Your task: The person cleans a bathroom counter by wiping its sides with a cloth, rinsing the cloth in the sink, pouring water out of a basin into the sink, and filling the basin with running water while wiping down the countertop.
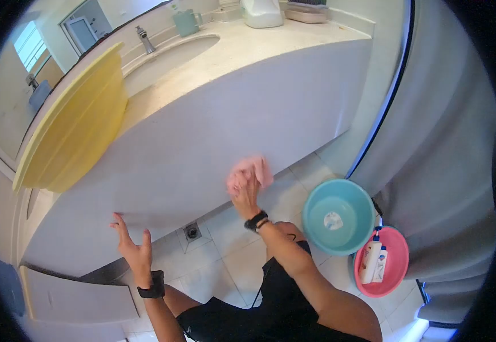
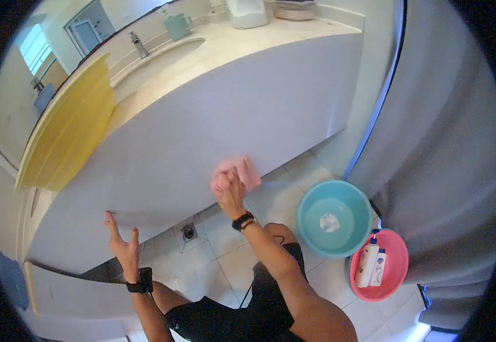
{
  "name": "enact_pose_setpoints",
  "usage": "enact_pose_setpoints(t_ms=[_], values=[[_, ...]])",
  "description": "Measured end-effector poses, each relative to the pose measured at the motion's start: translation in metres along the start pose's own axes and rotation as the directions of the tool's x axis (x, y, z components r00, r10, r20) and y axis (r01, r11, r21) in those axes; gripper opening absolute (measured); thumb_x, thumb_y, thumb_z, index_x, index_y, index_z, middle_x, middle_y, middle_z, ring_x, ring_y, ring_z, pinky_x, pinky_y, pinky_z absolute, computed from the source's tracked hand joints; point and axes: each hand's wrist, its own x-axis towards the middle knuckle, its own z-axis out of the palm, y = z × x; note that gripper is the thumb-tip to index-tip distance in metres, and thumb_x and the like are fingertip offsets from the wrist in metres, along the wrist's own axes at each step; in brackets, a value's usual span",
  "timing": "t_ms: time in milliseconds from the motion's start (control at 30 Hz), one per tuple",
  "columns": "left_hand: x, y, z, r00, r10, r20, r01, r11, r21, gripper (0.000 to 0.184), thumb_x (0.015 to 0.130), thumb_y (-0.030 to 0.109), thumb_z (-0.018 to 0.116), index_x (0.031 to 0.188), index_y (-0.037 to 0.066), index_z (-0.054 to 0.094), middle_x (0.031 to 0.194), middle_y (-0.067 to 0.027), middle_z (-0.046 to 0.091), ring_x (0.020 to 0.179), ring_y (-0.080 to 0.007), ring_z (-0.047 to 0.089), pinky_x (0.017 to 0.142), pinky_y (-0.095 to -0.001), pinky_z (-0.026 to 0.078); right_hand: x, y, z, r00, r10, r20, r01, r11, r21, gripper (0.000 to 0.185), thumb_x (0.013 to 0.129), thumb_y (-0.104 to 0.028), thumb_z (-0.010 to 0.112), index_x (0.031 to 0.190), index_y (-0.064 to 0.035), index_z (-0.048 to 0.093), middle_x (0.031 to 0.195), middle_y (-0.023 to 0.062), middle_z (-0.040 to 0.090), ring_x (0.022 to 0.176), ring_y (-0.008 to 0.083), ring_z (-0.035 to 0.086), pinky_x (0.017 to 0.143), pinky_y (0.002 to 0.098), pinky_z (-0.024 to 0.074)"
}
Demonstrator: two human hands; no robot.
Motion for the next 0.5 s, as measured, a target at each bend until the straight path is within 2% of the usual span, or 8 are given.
enact_pose_setpoints(t_ms=[33, 133, 200, 300, 367, 400, 467, 500], values=[[0.0, 0.0, 0.001, 1.0, 0.017, -0.012, -0.017, 1.0, 0.014, 0.087, 0.079, 0.009, 0.066, 0.156, 0.004, 0.025, 0.152, -0.0268, 0.039, 0.148, -0.0486, 0.015, 0.118, -0.0452, 0.022, 0.035, -0.017, -0.006, 0.997, -0.026, 0.07, 0.023, 0.999, 0.047, 0.038, 0.079, -0.023, 0.069, 0.115, -0.0132, 0.063, 0.114, 0.0163, 0.059, 0.105, 0.0381, 0.057, 0.086, 0.0511, 0.0465], [-0.001, -0.001, 0.001, 0.999, 0.027, -0.019, -0.026, 0.999, 0.02, 0.086, 0.08, 0.01, 0.066, 0.156, 0.004, 0.026, 0.152, -0.0267, 0.039, 0.148, -0.0482, 0.016, 0.118, -0.0451, 0.024, 0.144, -0.092, -0.036, 0.884, -0.455, -0.111, 0.441, 0.888, -0.131, 0.041, 0.077, -0.023, 0.07, 0.117, -0.0142, 0.066, 0.129, 0.0191, 0.056, 0.116, 0.0421, 0.054, 0.092, 0.052, 0.0456], [-0.001, 0.0, 0.0, 1.0, 0.022, -0.017, -0.022, 1.0, 0.01, 0.086, 0.08, 0.01, 0.066, 0.156, 0.004, 0.026, 0.152, -0.0266, 0.039, 0.148, -0.048, 0.016, 0.118, -0.045, 0.025, 0.194, -0.122, -0.046, 0.905, -0.415, -0.098, 0.414, 0.91, -0.025, 0.048, 0.077, -0.027, 0.073, 0.123, -0.0153, 0.064, 0.135, 0.0218, 0.052, 0.12, 0.043, 0.052, 0.097, 0.0523, 0.0441], [0.0, 0.001, 0.0, 0.998, 0.047, -0.034, -0.046, 0.999, 0.024, 0.086, 0.08, 0.01, 0.066, 0.155, 0.004, 0.026, 0.151, -0.0286, 0.038, 0.147, -0.0489, 0.017, 0.117, -0.0447, 0.026, 0.227, -0.156, -0.064, 0.819, -0.503, -0.277, 0.541, 0.838, 0.078, 0.053, 0.079, -0.032, 0.074, 0.128, -0.0167, 0.062, 0.141, 0.0252, 0.047, 0.128, 0.0448, 0.047, 0.104, 0.0534, 0.0391], [-0.001, 0.001, 0.001, 1.0, 0.005, -0.028, -0.003, 0.999, 0.043, 0.087, 0.079, 0.01, 0.066, 0.156, 0.005, 0.026, 0.15, -0.032, 0.037, 0.146, -0.0504, 0.017, 0.115, -0.0441, 0.029, 0.209, -0.141, -0.059, 0.77, -0.54, -0.341, 0.498, 0.842, -0.207, 0.053, 0.075, -0.029, 0.074, 0.127, -0.0229, 0.062, 0.144, 0.0207, 0.046, 0.131, 0.0429, 0.046, 0.099, 0.0521, 0.0436], [-0.001, 0.0, 0.001, 0.999, 0.003, -0.034, -0.002, 0.999, 0.039, 0.087, 0.079, 0.01, 0.066, 0.156, 0.005, 0.026, 0.15, -0.032, 0.037, 0.146, -0.0504, 0.017, 0.115, -0.0441, 0.029, 0.187, -0.124, -0.049, 0.825, -0.465, -0.322, 0.43, 0.885, -0.178, 0.05, 0.079, -0.029, 0.071, 0.127, -0.0221, 0.063, 0.144, 0.0176, 0.048, 0.134, 0.0425, 0.042, 0.106, 0.0551, 0.036], [-0.001, -0.001, 0.002, 0.998, 0.055, -0.04, -0.053, 0.998, 0.046, 0.088, 0.078, 0.011, 0.066, 0.156, 0.006, 0.026, 0.148, -0.0354, 0.037, 0.145, -0.0512, 0.018, 0.114, -0.0437, 0.032, 0.128, -0.059, -0.017, 0.836, -0.491, -0.245, 0.478, 0.871, -0.117, 0.047, 0.091, -0.031, 0.063, 0.133, -0.0111, 0.057, 0.144, 0.0246, 0.043, 0.137, 0.0466, 0.036, 0.111, 0.0581, 0.0275], [-0.002, -0.003, 0.002, 0.998, 0.05, -0.043, -0.048, 0.998, 0.045, 0.088, 0.078, 0.011, 0.066, 0.156, 0.006, 0.026, 0.148, -0.0354, 0.037, 0.145, -0.0512, 0.018, 0.114, -0.0437, 0.032, 0.086, -0.023, 0.004, 0.905, -0.395, -0.157, 0.376, 0.916, -0.139, 0.047, 0.093, -0.033, 0.06, 0.134, -0.0101, 0.056, 0.143, 0.025, 0.044, 0.134, 0.0481, 0.037, 0.111, 0.0594, 0.0272]])
